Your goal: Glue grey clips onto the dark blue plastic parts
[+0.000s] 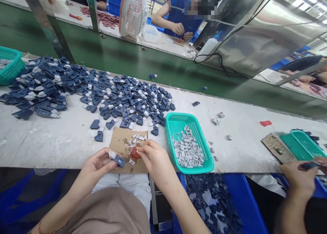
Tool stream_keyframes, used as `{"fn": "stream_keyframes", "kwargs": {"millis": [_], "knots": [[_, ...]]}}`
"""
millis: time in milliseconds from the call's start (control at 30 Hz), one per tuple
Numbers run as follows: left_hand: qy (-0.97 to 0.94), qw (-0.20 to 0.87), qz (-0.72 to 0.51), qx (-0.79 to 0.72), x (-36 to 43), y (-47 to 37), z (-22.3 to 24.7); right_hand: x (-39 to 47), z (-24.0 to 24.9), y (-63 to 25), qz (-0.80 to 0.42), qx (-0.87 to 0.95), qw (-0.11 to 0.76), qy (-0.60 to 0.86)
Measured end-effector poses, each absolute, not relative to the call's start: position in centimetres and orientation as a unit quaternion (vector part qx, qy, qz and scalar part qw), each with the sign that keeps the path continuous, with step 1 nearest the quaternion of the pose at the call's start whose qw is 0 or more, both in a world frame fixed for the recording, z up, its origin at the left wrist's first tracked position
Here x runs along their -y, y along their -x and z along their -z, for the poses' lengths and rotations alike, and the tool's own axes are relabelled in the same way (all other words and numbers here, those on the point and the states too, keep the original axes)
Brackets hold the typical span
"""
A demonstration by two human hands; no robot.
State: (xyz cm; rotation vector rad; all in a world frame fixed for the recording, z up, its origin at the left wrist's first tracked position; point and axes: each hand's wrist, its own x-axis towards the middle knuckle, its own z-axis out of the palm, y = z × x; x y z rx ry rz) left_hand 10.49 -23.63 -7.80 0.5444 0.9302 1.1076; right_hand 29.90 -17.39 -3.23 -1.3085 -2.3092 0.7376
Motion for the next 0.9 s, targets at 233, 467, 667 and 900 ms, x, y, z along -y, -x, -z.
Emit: {"fn": "stream_keyframes", "kwargs": {"millis": [233, 467, 667, 900], "knots": [[-0.253, 0.700, -0.506, -0.437, 23.4, -11.0, 8.1, 17.6, 3.3, -29.9, -0.260, 0.823, 0.190, 0.467], [-0.252, 0.691, -0.520, -0.435, 23.2, -11.4, 8.3, 18.0, 2.9, -30.2, -0.308, 0.790, 0.209, 0.488], [-0.240, 0.694, -0.532, -0.422, 22.9, -12.0, 7.1, 18.0, 1.4, -30.0, -0.515, 0.614, 0.317, 0.507], [-0.238, 0.695, -0.538, -0.414, 22.8, -12.6, 5.9, 18.6, 1.1, -28.7, -0.632, 0.507, 0.308, 0.499]]}}
